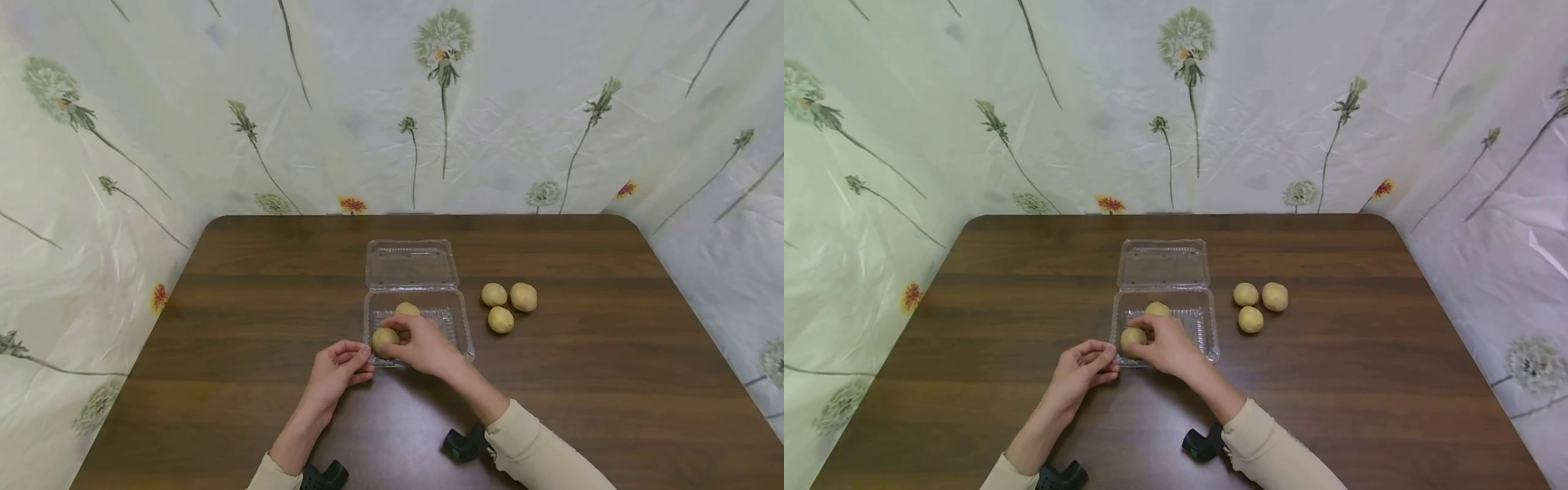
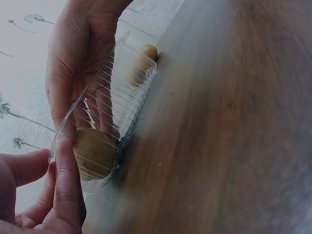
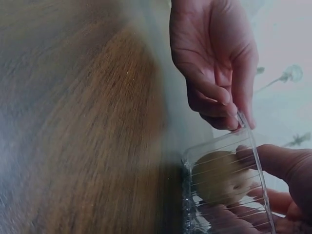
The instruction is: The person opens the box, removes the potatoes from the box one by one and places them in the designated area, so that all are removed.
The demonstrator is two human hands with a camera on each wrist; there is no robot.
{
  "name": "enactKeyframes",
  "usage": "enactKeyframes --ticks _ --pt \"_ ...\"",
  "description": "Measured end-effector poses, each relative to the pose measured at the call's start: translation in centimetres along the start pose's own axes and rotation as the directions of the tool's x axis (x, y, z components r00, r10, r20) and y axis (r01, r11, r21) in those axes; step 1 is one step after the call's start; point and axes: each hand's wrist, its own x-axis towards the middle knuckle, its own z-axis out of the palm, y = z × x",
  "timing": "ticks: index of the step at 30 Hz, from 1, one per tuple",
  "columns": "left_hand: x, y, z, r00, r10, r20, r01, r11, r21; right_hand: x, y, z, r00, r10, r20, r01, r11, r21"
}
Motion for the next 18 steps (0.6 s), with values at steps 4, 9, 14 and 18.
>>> enactKeyframes --ticks 4,9,14,18 --pt "0.00 0.03 0.03 1.000 0.000 0.003 0.000 1.000 -0.004 -0.11 0.08 0.05 0.999 -0.031 -0.029 0.030 0.999 -0.028" --pt "0.01 -0.06 -0.02 1.000 0.003 0.004 -0.003 1.000 0.001 -0.19 0.36 0.05 0.997 -0.043 -0.070 0.044 0.999 0.012" --pt "-0.01 -0.06 -0.03 1.000 0.006 0.003 -0.006 1.000 0.004 -0.39 0.50 -0.13 0.996 -0.048 -0.078 0.054 0.996 0.071" --pt "0.00 -0.01 -0.05 1.000 0.008 0.005 -0.009 1.000 0.008 -0.65 0.56 -0.43 0.997 -0.042 -0.063 0.052 0.985 0.163"
